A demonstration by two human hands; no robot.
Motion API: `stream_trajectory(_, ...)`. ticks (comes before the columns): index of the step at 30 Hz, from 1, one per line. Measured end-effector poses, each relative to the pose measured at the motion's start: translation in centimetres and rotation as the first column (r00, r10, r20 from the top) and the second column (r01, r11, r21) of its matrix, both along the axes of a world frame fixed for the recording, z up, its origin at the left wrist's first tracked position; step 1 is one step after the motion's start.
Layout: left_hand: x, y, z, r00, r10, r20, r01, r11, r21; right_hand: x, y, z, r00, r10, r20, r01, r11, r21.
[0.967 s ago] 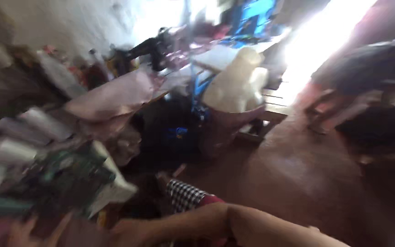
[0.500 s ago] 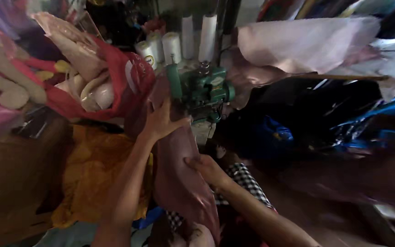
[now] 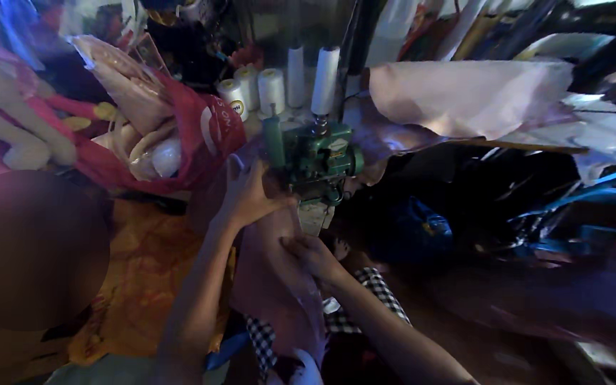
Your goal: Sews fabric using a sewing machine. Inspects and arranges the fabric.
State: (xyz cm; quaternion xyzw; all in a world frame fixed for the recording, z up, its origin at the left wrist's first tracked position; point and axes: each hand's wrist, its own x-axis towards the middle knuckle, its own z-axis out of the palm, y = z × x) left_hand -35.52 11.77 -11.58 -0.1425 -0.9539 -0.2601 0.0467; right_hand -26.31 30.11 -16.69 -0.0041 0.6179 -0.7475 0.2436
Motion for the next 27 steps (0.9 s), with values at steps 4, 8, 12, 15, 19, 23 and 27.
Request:
stream_trajectory(4,1.4,0.1,-1.8,0.999,-0.029,-0.025,0.029,1.000,0.000,-0.2,-0.2,-0.2,1.000,0.006,-0.022,-0.006,1.000,-0.017)
stream_trajectory(8,-0.7,-0.2,-1.9,0.997,-0.055,0.053,0.059,0.995,-0.083,-0.7,-0.3,-0.2,0.999,-0.013,-0.050,0.009,0.998,-0.068)
stream_trajectory(12,-1.5,-0.2,-0.7,0.992,-0.055,0.116,0.068,0.992,-0.110,-1.5,-0.5,0.2,0.997,-0.013,-0.074,0.009,0.999,-0.053)
stream_trajectory(15,-2.0,-0.3,-0.8,0.993,-0.066,0.093,0.077,0.991,-0.111,-1.8,-0.7,0.7,0.998,-0.030,-0.056,0.026,0.998,-0.061)
stream_trajectory(19,-2.6,-0.4,-0.6,0.990,-0.060,0.128,0.078,0.987,-0.139,-2.3,-0.9,0.6,0.997,-0.038,-0.063,0.034,0.997,-0.066)
stream_trajectory(23,-3.1,-0.6,-0.8,0.991,-0.071,0.115,0.087,0.986,-0.145,-2.2,-0.6,1.2,0.998,-0.044,-0.043,0.043,0.999,-0.015)
stream_trajectory(27,-2.7,-0.6,-0.3,0.998,-0.055,0.032,0.059,0.985,-0.163,-1.1,0.5,1.9,1.000,0.012,0.020,-0.012,0.999,0.035)
